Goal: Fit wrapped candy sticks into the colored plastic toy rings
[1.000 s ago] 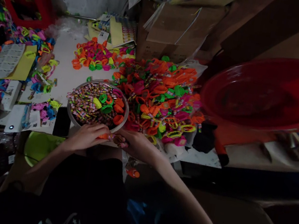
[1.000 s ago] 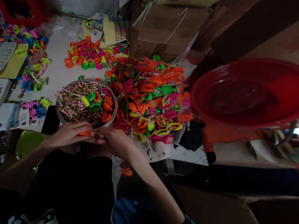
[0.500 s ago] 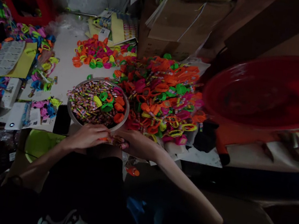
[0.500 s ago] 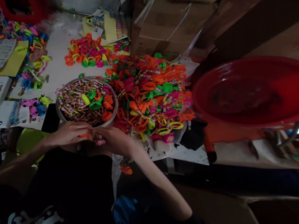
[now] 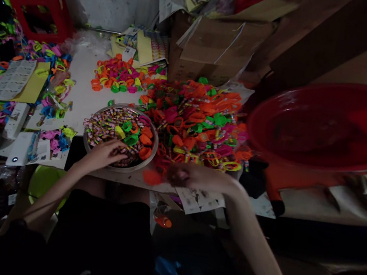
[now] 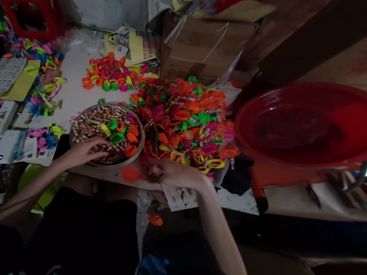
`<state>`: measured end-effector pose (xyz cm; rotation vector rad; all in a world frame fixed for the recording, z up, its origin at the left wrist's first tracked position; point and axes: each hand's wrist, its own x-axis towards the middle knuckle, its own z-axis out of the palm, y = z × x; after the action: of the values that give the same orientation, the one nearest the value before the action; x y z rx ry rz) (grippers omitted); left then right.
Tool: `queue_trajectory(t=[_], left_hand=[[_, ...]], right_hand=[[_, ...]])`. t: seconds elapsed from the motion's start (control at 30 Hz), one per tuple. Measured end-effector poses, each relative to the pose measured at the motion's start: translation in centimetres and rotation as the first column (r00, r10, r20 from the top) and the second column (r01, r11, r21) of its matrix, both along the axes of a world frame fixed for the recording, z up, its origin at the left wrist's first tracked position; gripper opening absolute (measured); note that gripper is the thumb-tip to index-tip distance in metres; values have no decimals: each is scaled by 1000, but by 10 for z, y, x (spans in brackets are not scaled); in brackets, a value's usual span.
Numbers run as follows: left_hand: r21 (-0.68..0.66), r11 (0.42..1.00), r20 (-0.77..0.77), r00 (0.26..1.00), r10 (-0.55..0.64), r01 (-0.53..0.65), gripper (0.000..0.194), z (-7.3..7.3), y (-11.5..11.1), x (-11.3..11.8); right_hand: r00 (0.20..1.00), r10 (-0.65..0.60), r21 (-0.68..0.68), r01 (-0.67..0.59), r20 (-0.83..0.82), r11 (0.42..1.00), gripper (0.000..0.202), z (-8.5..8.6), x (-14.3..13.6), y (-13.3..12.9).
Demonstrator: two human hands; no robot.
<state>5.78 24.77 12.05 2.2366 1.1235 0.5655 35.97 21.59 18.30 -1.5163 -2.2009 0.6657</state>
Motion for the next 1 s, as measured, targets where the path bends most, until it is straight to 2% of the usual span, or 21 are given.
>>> queue_trajectory(t=[0.07, 0.13, 0.2, 0.27, 0.33, 0.5, 0.6, 0.67, 0.8, 1.0], left_hand=[[126, 977, -1, 984, 176, -174, 31, -10, 22, -9], [246, 936, -29, 964, 265, -250, 33, -19, 42, -14], [326, 919, -96, 959, 267, -223, 36, -24, 57, -16], [370, 920, -189, 959, 212, -130, 37, -26, 66, -12], [399, 917, -290, 945, 153, -26, 36, -26, 70, -7], [434, 895, -461, 878, 126, 99, 26, -19, 71, 2], [448, 891, -398, 908, 131, 68, 18, -11, 66, 1], [480, 877, -305, 940, 152, 14, 16, -4, 59, 1], [526, 849, -182, 970, 160, -41, 20, 15, 33, 9], [566, 823, -190, 978, 86, 37, 23, 47, -4, 24]], right_hand=[[991, -120, 77, 125, -67, 989, 12, 3, 14, 10], [964, -227, 136, 245, -138, 960, 16, 6, 28, 22], [913, -344, 197, 387, -220, 901, 21, 9, 40, 34], [848, -437, 248, 512, -300, 822, 27, 7, 48, 42], [820, -460, 258, 552, -340, 793, 31, 1, 46, 44], [875, -397, 103, 438, -279, 893, 29, -28, 14, 28], [930, -276, 50, 296, -242, 954, 27, -40, -3, 19], [948, -224, 56, 242, -224, 969, 26, -43, -12, 14], [958, -142, 104, 173, -251, 980, 26, -38, -31, 4], [963, -18, 165, 64, -270, 984, 29, -16, -61, -18]])
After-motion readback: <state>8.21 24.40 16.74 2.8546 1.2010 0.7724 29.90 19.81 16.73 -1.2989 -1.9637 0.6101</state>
